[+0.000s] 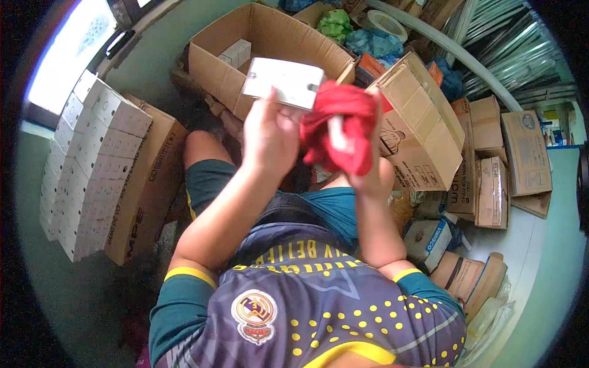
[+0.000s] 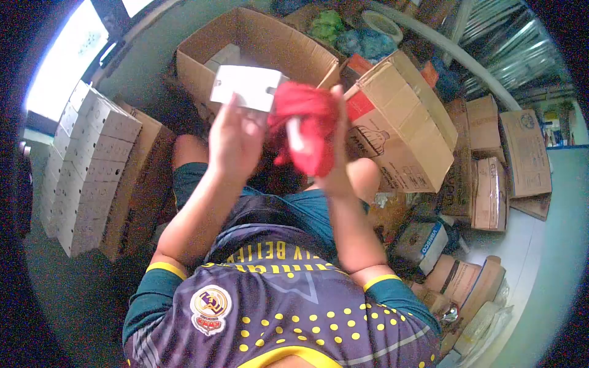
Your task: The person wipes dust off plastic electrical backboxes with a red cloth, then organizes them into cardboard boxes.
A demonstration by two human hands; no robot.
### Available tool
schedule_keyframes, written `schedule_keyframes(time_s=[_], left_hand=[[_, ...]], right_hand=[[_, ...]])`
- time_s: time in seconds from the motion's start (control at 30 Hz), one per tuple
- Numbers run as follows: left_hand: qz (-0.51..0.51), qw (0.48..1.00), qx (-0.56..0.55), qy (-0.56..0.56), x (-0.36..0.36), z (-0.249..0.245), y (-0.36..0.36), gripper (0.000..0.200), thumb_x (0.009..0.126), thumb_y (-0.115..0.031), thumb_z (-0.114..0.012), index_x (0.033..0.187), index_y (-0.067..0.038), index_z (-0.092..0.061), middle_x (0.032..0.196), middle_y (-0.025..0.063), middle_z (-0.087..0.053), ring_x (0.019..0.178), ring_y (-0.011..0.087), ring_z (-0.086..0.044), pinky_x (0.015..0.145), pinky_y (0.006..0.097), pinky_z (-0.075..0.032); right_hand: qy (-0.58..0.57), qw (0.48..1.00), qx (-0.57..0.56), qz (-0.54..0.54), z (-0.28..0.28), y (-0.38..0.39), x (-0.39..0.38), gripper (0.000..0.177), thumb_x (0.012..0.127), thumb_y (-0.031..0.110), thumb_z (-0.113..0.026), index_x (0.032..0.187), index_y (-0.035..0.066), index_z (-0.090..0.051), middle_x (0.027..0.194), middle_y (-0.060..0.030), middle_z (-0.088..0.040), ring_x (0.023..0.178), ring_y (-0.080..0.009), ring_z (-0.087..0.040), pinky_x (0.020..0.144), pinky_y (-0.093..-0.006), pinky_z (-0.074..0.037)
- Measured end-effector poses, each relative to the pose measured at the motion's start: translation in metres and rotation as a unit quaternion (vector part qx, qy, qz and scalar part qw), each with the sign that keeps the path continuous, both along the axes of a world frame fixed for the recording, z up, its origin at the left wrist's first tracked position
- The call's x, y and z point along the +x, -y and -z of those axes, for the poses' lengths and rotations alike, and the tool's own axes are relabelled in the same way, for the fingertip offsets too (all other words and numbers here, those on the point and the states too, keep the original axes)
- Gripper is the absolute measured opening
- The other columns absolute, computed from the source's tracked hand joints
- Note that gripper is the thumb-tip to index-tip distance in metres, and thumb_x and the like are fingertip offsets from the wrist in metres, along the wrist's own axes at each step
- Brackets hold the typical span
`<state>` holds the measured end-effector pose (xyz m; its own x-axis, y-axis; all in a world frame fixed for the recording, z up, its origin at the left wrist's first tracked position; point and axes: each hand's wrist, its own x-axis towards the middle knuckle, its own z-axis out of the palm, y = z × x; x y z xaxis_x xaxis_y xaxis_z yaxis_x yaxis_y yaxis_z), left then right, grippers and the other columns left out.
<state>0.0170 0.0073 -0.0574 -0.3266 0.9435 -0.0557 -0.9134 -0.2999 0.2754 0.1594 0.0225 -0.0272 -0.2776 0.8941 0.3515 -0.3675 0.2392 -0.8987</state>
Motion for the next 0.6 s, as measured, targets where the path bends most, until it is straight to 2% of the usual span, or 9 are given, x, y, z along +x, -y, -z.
schedule_keyframes(time_s=[0.07,0.13,0.23,0.33,0.37,0.4,0.43,0.5,0.6], left_hand=[[0.013,0.998,-0.035,-0.054,0.025,-0.006,0.003,0.033,0.105,-0.026,-0.054,0.129,-0.004,-0.051,0.12,0.0115,-0.063,0.112,0.0221,-0.062,0.098,0.0389,-0.051],[0.01,0.991,-0.058,-0.118,0.043,-0.023,0.014,0.033,0.105,-0.026,-0.054,0.132,-0.007,-0.051,0.118,0.0097,-0.063,0.108,0.0179,-0.063,0.091,0.0335,-0.053],[0.042,0.99,0.007,-0.134,0.053,-0.034,0.024,0.039,0.104,-0.017,-0.051,0.142,-0.012,-0.043,0.132,0.0098,-0.058,0.118,0.0222,-0.06,0.097,0.0383,-0.053],[0.03,0.989,0.042,-0.136,0.046,-0.052,0.029,0.043,0.102,-0.017,-0.052,0.143,-0.009,-0.04,0.132,0.0136,-0.057,0.12,0.0273,-0.06,0.102,0.042,-0.051],[0.023,0.986,0.048,-0.159,0.045,-0.051,0.03,0.047,0.103,-0.018,-0.051,0.146,-0.005,-0.036,0.133,0.0158,-0.056,0.123,0.0286,-0.058,0.107,0.0439,-0.046],[-0.01,0.972,0.064,-0.228,0.046,-0.048,0.029,0.048,0.103,-0.019,-0.05,0.146,-0.004,-0.034,0.134,0.016,-0.055,0.124,0.0279,-0.056,0.108,0.0438,-0.045],[-0.042,0.952,0.074,-0.293,0.047,-0.043,0.033,0.049,0.103,-0.019,-0.049,0.146,-0.002,-0.032,0.135,0.0161,-0.054,0.125,0.0272,-0.055,0.109,0.0436,-0.043],[-0.096,0.888,0.068,-0.445,0.044,-0.032,0.039,0.053,0.1,-0.022,-0.052,0.144,0.001,-0.032,0.134,0.0137,-0.049,0.125,0.0227,-0.049,0.109,0.0397,-0.037],[-0.098,0.854,0.043,-0.509,0.031,-0.037,0.05,0.052,0.092,-0.024,-0.06,0.133,0.001,-0.039,0.124,0.014,-0.05,0.118,0.0226,-0.05,0.105,0.0384,-0.039]], right_hand=[[-0.022,0.999,-0.012,0.038,0.016,0.015,-0.021,0.074,0.098,0.045,-0.063,0.153,0.006,-0.031,0.141,-0.0102,-0.05,0.129,-0.0221,-0.052,0.115,-0.0402,-0.037],[0.144,0.932,0.257,0.211,0.032,0.004,-0.018,0.091,0.081,0.029,-0.083,0.15,0.002,-0.032,0.145,-0.0159,-0.046,0.134,-0.0283,-0.047,0.115,-0.0436,-0.037],[-0.082,0.979,0.09,0.165,0.014,0.008,-0.021,0.078,0.085,0.023,-0.077,0.147,0.0,-0.036,0.146,-0.0195,-0.047,0.133,-0.0293,-0.05,0.113,-0.0438,-0.041],[-0.112,0.989,0.1,-0.015,0.027,-0.014,-0.002,0.055,0.102,0.032,-0.051,0.144,-0.001,-0.043,0.145,-0.0229,-0.05,0.132,-0.0345,-0.051,0.116,-0.047,-0.038],[-0.26,0.943,-0.075,-0.196,0.011,-0.015,0.01,0.056,0.104,0.038,-0.043,0.146,0.0,-0.042,0.145,-0.0247,-0.051,0.132,-0.0378,-0.051,0.116,-0.0497,-0.038],[-0.398,0.818,-0.285,-0.301,-0.006,-0.016,0.023,0.059,0.107,0.044,-0.035,0.147,0.001,-0.041,0.144,-0.0265,-0.051,0.133,-0.0411,-0.05,0.116,-0.0524,-0.038],[-0.353,0.83,-0.343,-0.261,-0.025,-0.011,0.031,0.06,0.106,0.044,-0.041,0.153,0.007,-0.031,0.136,-0.0278,-0.056,0.125,-0.0405,-0.057,0.109,-0.0534,-0.045],[-0.175,0.983,-0.037,0.043,-0.013,0.005,0.018,0.069,0.103,0.048,-0.048,0.156,0.011,-0.023,0.13,-0.0284,-0.059,0.119,-0.0394,-0.061,0.102,-0.0538,-0.051],[-0.276,0.914,-0.238,-0.176,-0.032,-0.017,0.029,0.07,0.103,0.048,-0.05,0.157,0.013,-0.023,0.133,-0.0312,-0.055,0.121,-0.0426,-0.058,0.1,-0.0576,-0.051]])
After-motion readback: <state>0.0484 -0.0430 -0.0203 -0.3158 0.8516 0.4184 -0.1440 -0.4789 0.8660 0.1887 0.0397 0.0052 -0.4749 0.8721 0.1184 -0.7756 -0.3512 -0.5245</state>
